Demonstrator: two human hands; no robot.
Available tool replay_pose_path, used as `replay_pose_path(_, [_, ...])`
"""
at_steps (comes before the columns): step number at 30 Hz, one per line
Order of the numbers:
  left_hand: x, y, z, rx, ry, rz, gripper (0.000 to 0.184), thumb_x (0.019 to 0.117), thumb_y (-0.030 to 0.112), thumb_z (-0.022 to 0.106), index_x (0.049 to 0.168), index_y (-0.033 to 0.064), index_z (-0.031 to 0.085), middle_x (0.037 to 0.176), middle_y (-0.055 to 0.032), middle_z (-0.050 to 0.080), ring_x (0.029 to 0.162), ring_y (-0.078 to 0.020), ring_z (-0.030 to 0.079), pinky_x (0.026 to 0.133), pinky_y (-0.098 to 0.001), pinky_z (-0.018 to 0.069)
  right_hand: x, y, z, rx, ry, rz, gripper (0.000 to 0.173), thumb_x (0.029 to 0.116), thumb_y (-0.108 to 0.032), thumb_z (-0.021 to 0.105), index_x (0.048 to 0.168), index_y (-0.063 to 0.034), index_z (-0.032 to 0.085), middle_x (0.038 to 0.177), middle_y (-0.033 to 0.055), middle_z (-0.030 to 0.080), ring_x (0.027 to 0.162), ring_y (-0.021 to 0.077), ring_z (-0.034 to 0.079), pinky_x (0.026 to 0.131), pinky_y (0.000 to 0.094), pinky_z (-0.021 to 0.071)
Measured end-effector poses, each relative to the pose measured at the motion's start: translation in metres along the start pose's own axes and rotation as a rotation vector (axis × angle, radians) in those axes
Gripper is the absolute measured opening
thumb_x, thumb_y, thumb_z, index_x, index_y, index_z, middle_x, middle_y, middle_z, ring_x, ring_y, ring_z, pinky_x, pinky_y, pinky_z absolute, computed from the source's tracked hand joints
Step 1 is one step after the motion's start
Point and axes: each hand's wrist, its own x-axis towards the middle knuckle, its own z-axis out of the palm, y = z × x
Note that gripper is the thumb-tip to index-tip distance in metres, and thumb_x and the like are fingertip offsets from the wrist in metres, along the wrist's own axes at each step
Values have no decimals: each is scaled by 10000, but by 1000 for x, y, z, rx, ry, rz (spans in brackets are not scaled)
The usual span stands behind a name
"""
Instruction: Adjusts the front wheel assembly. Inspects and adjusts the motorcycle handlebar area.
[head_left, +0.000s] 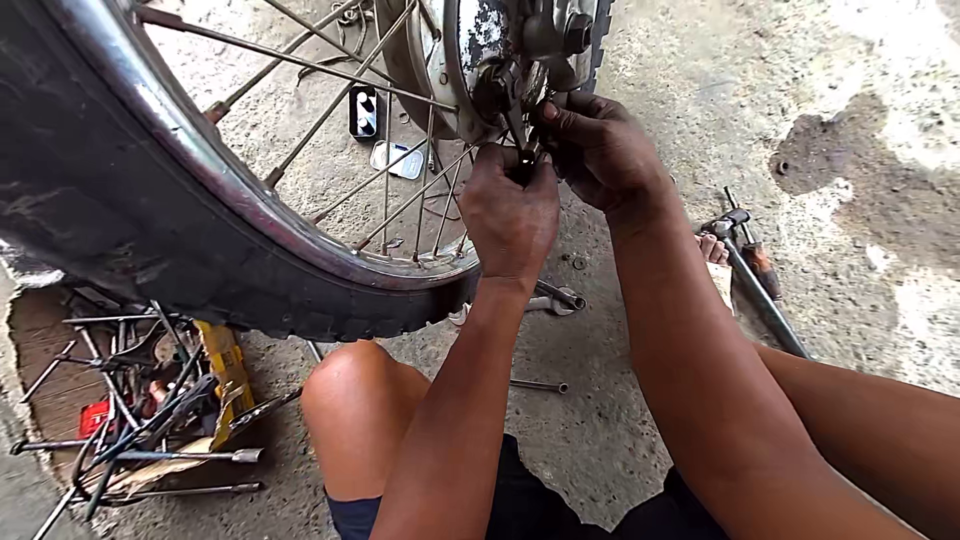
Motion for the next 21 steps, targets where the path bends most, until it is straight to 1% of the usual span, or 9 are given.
replay_pose_path(3, [1, 0, 0, 1, -8, -2, 129, 878, 159, 773, 895, 132, 647, 725, 46, 683, 633, -40, 656, 607, -257, 571, 1, 0, -1, -7, -9, -18, 104, 1036, -126, 594, 1065, -30, 625, 876, 73, 662, 649, 96, 588, 587, 229, 522])
replay_pose_path(4, [1, 0, -1, 6, -13, -1, 132, 878, 164, 773, 892, 131, 646, 727, 45, 680, 635, -42, 655, 609, -258, 570, 2, 0, 0, -5, -5, -24, 100, 1037, -121, 591, 1064, -30, 624, 878, 74, 660, 652, 97, 590, 590, 230, 526])
replay_pose_path(6, [2, -1, -3, 17, -20, 3, 141, 880, 174, 774, 879, 131, 640, 719, 44, 671, 629, -44, 647, 602, -258, 563, 1, 1, 2, -5, 1, -31, 91, 1042, -122, 584, 1067, -42, 618, 877, 60, 660, 685, 99, 617, 629, 237, 553])
replay_pose_path(12, [5, 1, -6, -13, -62, -30, 143, 876, 180, 767, 853, 140, 632, 692, 37, 648, 607, -61, 628, 572, -274, 536, 1, 2, 4, -10, -1, -44, 83, 1043, -122, 584, 1066, -47, 612, 878, 60, 656, 689, 102, 614, 622, 235, 543])
replay_pose_path(15, [4, -4, -4, -117, -68, -21, 139, 889, 160, 781, 888, 106, 654, 723, 14, 684, 627, -73, 668, 597, -278, 586, 1, 2, 2, -36, -17, -52, 71, 1034, -115, 599, 1054, -47, 608, 876, 61, 660, 685, 103, 618, 619, 237, 546])
replay_pose_path(17, [2, -8, 0, -212, -57, -19, 151, 893, 136, 798, 912, 77, 660, 751, -13, 704, 644, -94, 694, 619, -291, 618, 1, 2, 2, -37, -17, -51, 78, 1038, -115, 590, 1068, -44, 606, 878, 64, 654, 690, 111, 618, 634, 251, 553])
replay_pose_path(18, [1, -8, 2, -242, -44, -16, 151, 898, 126, 794, 924, 70, 656, 761, -21, 706, 656, -99, 698, 630, -293, 621, 1, 2, 3, -37, -14, -52, 76, 1043, -114, 580, 1075, -48, 600, 881, 62, 660, 706, 113, 635, 662, 262, 575])
replay_pose_path(20, [-3, -8, 8, -253, -1, 2, 135, 915, 112, 769, 936, 71, 642, 767, -19, 687, 668, -90, 684, 638, -280, 607, 0, 3, 4, -24, -9, -61, 106, 1048, -113, 571, 1119, -42, 602, 915, 71, 673, 756, 129, 661, 716, 289, 595])
replay_pose_path(21, [-4, -8, 11, -235, 29, 17, 123, 921, 109, 756, 936, 75, 638, 756, -11, 675, 658, -78, 666, 624, -266, 589, 0, 4, 4, -20, -6, -69, 117, 1048, -114, 570, 1129, -37, 605, 921, 74, 677, 767, 134, 667, 725, 296, 598])
